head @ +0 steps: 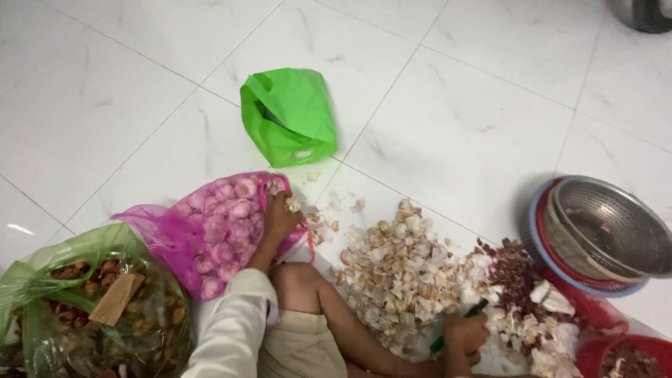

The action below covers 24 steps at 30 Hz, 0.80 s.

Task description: A person sits on the floor and manually peels garlic bulbs, breaking them into cloves and removing the skin.

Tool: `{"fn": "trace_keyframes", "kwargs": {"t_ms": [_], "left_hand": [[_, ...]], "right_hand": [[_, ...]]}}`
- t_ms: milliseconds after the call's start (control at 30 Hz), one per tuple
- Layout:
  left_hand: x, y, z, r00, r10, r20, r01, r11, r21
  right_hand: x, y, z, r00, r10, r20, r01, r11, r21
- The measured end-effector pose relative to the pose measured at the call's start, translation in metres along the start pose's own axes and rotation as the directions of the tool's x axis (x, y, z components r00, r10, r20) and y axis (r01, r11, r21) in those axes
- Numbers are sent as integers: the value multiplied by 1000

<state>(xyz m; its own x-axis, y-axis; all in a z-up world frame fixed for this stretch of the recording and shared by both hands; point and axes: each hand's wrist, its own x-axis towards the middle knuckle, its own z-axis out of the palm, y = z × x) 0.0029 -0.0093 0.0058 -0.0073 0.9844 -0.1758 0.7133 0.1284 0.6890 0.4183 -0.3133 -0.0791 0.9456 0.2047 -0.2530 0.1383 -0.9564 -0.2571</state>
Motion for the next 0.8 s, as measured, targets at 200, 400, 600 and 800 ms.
{"fn": "trace_keyframes", "kwargs": {"t_ms": [200, 400, 600, 800], "left_hand": [[-99, 62, -15, 990, 57, 128, 19, 851, -525], [-186, 77, 34, 898, 65, 434, 402, 275, -873], [-209, 79, 93, 864, 108, 492, 382, 496, -779], [-226, 116, 94, 742, 248, 623, 595, 186, -782]], "right_hand": [[-16, -11, -34, 998, 41, 55, -52, 976, 212], [-11, 11, -41, 992, -82, 91, -44, 452, 891], [-68, -5, -119, 768, -531, 358, -301, 194, 934], [-78, -1, -105, 617, -618, 487, -232, 448, 863]]}}
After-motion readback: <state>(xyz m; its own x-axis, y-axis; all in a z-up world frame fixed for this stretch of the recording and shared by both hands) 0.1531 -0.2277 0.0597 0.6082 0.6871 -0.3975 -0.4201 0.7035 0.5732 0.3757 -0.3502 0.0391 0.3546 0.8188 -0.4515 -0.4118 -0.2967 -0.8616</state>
